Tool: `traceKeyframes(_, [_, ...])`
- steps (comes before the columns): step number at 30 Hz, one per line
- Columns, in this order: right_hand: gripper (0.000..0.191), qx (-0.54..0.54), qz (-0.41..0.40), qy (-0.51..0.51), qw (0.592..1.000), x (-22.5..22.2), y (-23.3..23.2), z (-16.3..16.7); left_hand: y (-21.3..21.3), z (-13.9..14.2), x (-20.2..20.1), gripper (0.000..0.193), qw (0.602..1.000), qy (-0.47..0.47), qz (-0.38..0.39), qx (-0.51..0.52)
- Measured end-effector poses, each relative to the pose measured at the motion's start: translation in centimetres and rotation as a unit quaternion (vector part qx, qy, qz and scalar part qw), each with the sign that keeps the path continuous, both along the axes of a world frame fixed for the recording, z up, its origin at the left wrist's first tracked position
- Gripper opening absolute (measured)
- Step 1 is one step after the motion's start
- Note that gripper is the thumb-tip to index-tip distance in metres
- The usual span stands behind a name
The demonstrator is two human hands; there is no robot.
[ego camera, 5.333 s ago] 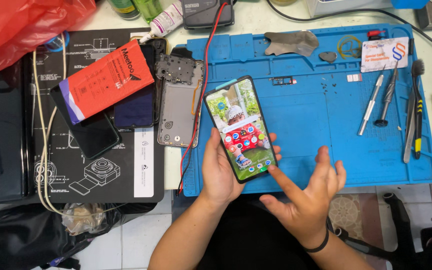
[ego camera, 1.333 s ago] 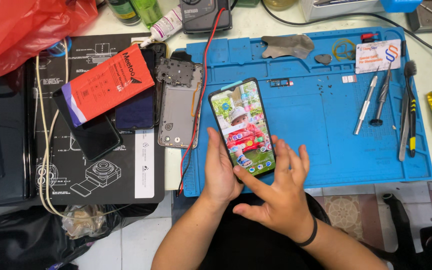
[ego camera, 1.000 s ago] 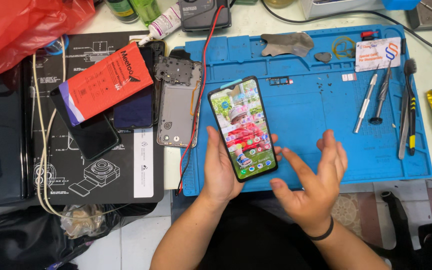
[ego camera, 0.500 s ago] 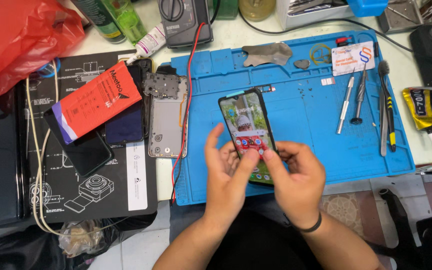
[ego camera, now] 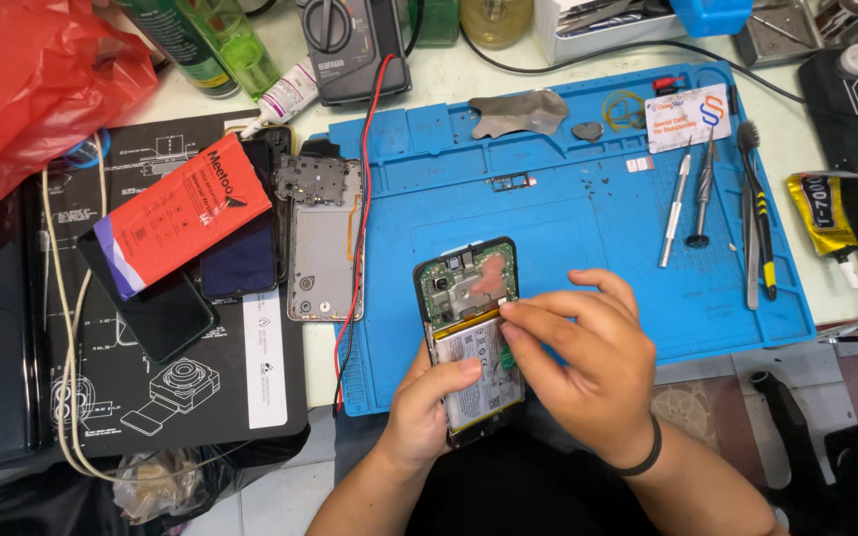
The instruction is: The person tests a smartphone by connecting a charger and navigating the screen. They then remove the battery, place the phone frame on the workbench, scrape off old adhesive with a metal tool, and apply fresh adhesive from a tube to the frame.
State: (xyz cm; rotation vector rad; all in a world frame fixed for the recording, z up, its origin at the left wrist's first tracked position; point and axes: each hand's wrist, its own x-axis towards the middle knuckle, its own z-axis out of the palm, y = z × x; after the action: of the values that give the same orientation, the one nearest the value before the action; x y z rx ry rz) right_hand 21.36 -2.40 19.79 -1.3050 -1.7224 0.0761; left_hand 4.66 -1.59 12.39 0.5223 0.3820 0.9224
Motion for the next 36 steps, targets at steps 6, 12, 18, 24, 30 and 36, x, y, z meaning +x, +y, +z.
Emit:
traceKeyframes(6, [0.017,-0.008,0.018,-0.015,1.0,0.6,0.4,0.3,0.2,1.0,-0.1,0.072,1.0,-0.01,-0.026,0.009])
traceKeyframes(12, [0.017,-0.212,0.072,0.072,0.972,2.5,1.4,1.4,0.8,1.7,0.0,0.075,0.994,-0.015,-0.084,0.068])
traceKeyframes(18, [0.016,-0.309,0.081,0.196,0.927,2.0,1.2,1.7,0.6,1.1,0.3,0.07,0.993,-0.05,-0.063,0.081])
traceKeyframes(24, [0.024,-0.081,0.067,0.001,0.994,-0.3,0.5,0.8,0.1,-0.3,-0.3,0.07,0.999,-0.003,-0.026,0.034])
traceKeyframes(30, [0.023,-0.053,0.046,-0.023,0.997,-0.7,0.5,1.5,0.1,-1.5,-0.5,0.07,0.999,0.008,-0.033,0.037])
traceKeyframes(36, [0.023,-0.067,0.038,-0.003,0.997,-0.7,0.6,1.5,0.1,-0.7,-0.3,0.071,0.999,0.0,-0.013,0.035])
